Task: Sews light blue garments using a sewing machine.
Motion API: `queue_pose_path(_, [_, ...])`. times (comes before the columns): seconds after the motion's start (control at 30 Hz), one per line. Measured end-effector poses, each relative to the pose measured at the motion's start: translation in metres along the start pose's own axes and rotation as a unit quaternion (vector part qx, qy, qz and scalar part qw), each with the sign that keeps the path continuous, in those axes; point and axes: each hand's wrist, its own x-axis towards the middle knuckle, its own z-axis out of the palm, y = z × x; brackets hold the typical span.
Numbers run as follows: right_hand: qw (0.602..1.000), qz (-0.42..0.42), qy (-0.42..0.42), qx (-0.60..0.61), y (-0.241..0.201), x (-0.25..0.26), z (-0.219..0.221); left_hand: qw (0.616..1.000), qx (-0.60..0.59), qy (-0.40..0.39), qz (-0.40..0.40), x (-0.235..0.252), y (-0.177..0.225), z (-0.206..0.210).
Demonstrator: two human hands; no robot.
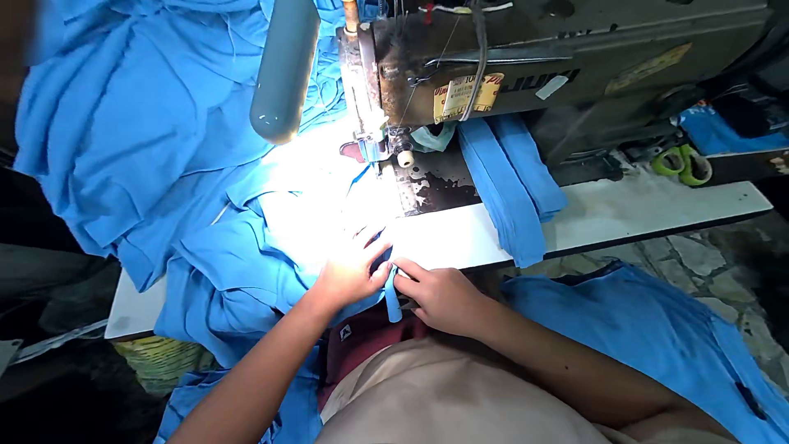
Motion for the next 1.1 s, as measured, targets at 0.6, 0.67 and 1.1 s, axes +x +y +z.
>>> queue_pose_path(0.6, [0.990, 0.080, -0.112, -0.019, 0.013, 0.048, -0.037, 1.000, -0.027, -0.002, -0.006, 0.037, -0.030, -0.004])
queue_pose_path(0.67, [0.990, 0.081, -0.108, -0.025, 0.018, 0.054, -0.038, 1.000, -0.010, -0.017, -0.021, 0.043, -0.032, -0.008])
queue_pose_path(1.1, [0.994, 0.094, -0.051, -0.021, 0.041, 0.080, -0.046, 0.982, 0.086, -0.090, -0.144, 0.067, 0.003, -0.060])
